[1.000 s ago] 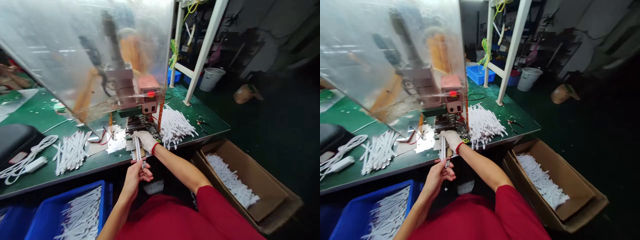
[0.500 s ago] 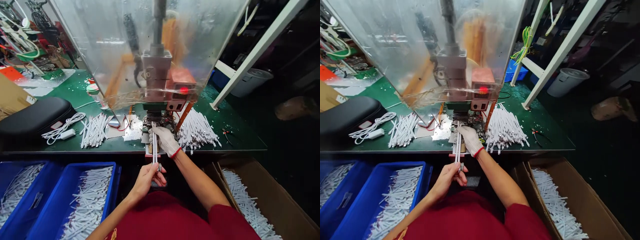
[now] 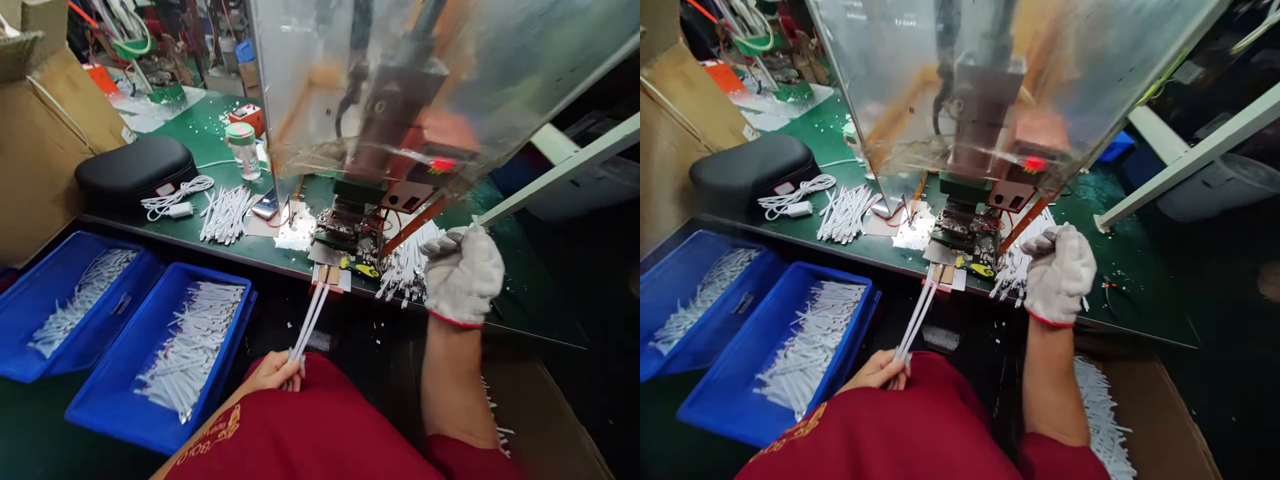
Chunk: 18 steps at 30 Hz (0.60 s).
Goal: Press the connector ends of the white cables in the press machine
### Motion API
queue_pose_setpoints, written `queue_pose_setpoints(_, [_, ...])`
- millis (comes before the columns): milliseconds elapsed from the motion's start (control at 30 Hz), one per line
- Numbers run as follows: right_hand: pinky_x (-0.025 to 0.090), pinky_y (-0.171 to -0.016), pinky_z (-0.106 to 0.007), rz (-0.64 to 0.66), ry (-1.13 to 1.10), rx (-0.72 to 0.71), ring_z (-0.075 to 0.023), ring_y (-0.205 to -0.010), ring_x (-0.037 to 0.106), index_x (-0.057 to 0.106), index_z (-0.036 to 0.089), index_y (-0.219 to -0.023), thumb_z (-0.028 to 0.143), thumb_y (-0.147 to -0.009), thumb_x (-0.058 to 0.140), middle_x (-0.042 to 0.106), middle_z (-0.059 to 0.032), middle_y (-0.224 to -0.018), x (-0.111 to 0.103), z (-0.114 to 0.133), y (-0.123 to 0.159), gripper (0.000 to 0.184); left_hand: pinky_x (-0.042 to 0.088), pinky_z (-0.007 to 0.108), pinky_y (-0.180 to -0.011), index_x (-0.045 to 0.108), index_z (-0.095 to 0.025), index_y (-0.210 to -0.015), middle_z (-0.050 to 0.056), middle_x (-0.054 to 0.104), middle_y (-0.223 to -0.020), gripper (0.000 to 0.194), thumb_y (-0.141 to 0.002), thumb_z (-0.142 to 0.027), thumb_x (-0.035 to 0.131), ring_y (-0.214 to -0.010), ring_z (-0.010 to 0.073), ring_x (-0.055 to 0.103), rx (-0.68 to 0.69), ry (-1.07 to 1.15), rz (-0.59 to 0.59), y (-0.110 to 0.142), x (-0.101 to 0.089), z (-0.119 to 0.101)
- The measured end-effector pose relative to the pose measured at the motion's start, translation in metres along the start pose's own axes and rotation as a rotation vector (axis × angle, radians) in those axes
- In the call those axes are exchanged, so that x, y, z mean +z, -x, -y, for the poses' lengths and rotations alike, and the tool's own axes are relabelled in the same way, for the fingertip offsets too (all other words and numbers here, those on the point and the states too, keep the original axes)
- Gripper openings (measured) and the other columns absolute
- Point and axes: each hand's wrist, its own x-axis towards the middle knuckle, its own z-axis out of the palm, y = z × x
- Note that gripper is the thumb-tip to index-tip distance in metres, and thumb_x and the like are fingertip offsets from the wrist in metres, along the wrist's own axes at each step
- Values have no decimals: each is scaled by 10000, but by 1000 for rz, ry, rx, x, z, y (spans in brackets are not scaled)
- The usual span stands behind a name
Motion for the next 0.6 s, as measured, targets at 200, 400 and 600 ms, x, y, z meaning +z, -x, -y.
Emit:
queue_pose_setpoints(200, [493, -576, -268, 314, 454, 261, -141, -587, 582, 622, 180, -768, 436, -816, 655, 605, -14, -652, -28, -24, 52, 262, 345, 168, -438, 639, -137, -917, 60, 686, -683, 482, -845, -606, 559, -469, 86, 549, -43, 127, -30, 4, -15, 24])
queue_pose_setpoints(400, [508, -851, -389, 674, 922, 332, -231, -856, 674, 698, 281, -992, 457, -848, 547, 710, -38, -975, -42, -57, 91, 273, 349, 172, -427, 641, -131, -917, 48, 667, -664, 500, -844, -617, 546, -463, 89, 536, -8, 74, -140, 10, -21, 33])
queue_pose_setpoints(600, [513, -793, -489, 704, 1004, 418, -311, -811, 675, 703, 416, -803, 636, -787, 515, 713, -53, -851, -48, -42, 82, 289, 384, 192, -490, 669, -160, -932, 3, 605, -589, 396, -886, -526, 526, -473, 104, 509, 248, -80, -632, 1, -54, -20])
